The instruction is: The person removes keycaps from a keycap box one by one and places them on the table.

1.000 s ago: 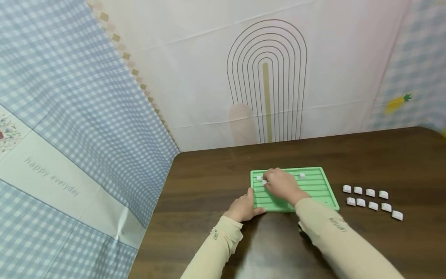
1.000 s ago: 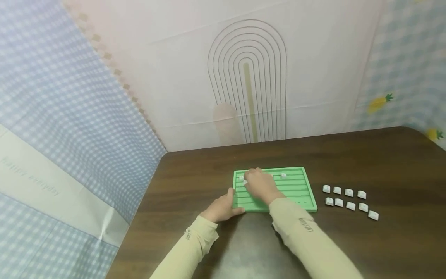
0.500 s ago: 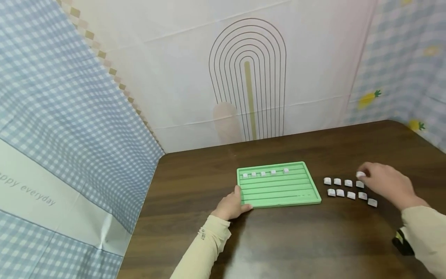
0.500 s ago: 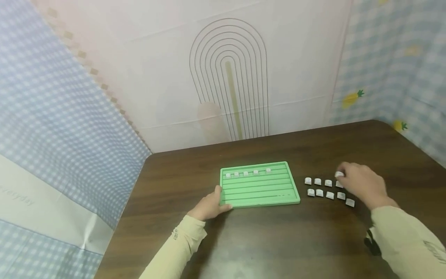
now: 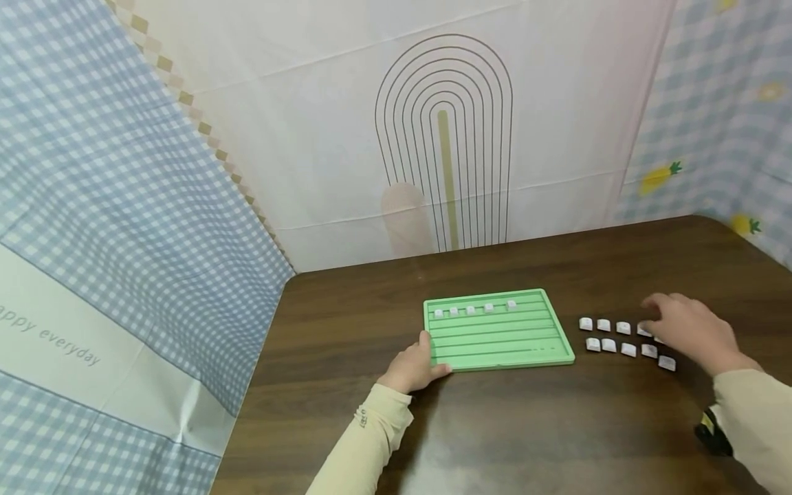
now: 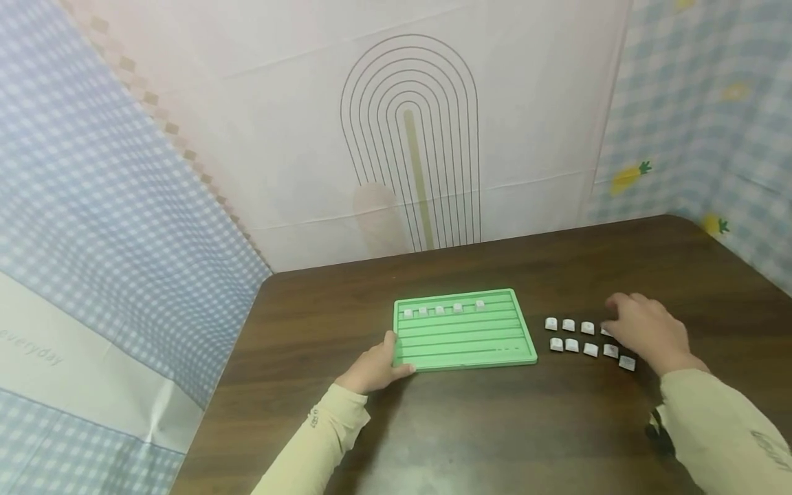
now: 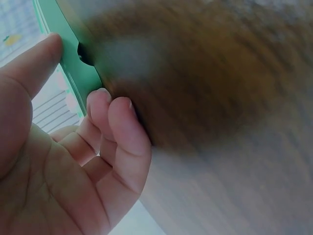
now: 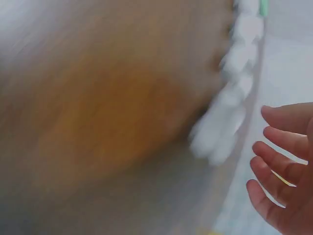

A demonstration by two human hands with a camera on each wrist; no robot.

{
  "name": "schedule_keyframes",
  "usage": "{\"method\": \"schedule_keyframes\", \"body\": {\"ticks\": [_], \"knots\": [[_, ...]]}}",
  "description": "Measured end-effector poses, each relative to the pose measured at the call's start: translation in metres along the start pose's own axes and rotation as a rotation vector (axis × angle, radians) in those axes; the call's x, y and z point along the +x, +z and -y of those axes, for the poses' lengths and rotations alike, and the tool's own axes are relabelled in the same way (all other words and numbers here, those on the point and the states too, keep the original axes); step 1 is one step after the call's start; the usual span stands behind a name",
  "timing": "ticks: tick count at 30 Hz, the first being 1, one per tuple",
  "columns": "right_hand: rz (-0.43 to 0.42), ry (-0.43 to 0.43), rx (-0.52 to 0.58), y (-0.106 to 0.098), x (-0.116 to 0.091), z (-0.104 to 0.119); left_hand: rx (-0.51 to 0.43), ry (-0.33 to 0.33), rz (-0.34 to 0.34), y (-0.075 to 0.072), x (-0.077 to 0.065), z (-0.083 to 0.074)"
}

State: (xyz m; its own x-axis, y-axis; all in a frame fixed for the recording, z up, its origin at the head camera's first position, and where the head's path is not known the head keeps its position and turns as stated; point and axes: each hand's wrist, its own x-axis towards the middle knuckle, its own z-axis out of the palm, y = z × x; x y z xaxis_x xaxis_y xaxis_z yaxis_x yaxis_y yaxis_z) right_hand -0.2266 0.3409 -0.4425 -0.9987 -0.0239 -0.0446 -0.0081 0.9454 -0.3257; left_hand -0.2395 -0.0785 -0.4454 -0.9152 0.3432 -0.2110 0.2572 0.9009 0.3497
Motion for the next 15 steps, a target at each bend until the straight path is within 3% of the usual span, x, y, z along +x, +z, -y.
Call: {"method": "schedule_keyframes", "body": {"ticks": [4,9,15], "knots": [[-0.048,-0.134,0.019,0.003,0.022,0.048,-0.004,-0.004,0.002,0.000,0.000,0.002],[-0.058,-0.222,0.054,0.031,0.047,0.111,-0.009,-0.016,0.000,0.001,0.001,0.002],[-0.061,-0.266,0.049,0.055,0.065,0.150,0.004,-0.025,-0.013,0.003,-0.002,0.003]]}}
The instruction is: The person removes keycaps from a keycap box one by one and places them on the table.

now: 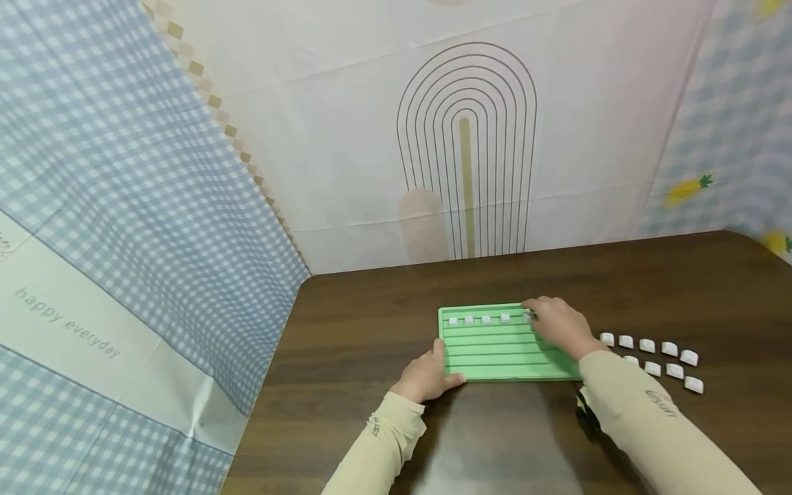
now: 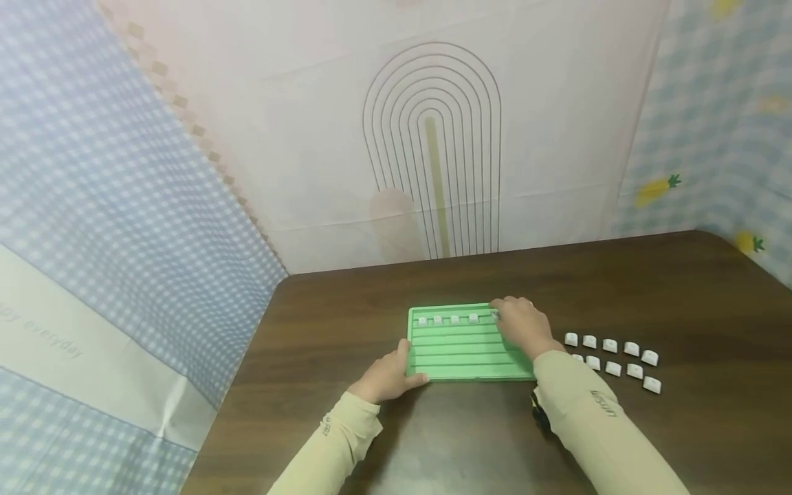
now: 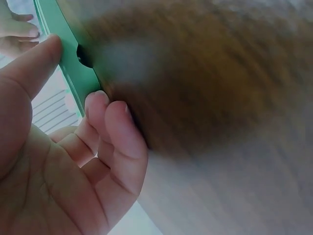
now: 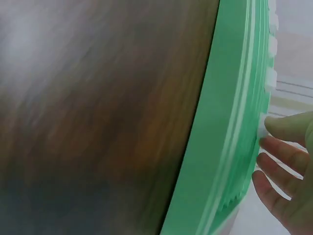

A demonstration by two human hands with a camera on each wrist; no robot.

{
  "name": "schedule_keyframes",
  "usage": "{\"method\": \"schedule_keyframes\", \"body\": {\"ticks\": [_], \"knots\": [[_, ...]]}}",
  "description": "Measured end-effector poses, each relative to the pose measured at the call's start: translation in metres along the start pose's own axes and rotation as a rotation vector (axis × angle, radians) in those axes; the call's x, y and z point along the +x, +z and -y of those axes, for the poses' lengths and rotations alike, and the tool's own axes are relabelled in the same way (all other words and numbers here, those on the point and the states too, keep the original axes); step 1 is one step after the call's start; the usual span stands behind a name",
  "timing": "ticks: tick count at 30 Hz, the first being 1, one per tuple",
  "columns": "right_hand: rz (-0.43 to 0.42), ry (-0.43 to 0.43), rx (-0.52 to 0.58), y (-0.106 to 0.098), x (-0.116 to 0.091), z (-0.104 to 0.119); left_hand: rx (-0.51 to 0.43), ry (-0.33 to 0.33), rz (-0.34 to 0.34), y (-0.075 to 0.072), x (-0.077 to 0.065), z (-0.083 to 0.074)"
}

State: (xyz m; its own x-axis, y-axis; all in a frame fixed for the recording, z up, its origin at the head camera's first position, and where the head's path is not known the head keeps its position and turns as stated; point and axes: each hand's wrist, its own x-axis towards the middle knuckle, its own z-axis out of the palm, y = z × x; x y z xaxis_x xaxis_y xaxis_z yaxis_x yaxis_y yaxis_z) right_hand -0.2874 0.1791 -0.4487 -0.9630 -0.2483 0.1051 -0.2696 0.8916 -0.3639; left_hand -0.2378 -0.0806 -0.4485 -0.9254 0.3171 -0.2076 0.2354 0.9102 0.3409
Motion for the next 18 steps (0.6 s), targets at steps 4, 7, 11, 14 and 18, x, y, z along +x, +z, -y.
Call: {"method": "schedule_keyframes", "body": {"ticks": [4,7,11,14,18], "knots": [[-0.028,0.003,-0.029,0.007,0.004,0.004,-0.002,0.005,-0.006,0.001,0.000,-0.001],[-0.056,0.003,-0.043,0.009,0.006,0.005,-0.010,0.008,-0.015,0.000,0.001,-0.001],[-0.064,0.005,-0.057,0.010,0.007,0.004,-0.012,0.012,-0.016,0.002,0.001,-0.001],[-0.063,0.006,-0.057,0.004,0.004,0.003,-0.009,0.022,-0.009,0.002,0.001,-0.002],[-0.072,0.027,-0.039,-0.014,-0.004,-0.007,-0.024,0.024,0.005,0.002,0.001,-0.003]]}}
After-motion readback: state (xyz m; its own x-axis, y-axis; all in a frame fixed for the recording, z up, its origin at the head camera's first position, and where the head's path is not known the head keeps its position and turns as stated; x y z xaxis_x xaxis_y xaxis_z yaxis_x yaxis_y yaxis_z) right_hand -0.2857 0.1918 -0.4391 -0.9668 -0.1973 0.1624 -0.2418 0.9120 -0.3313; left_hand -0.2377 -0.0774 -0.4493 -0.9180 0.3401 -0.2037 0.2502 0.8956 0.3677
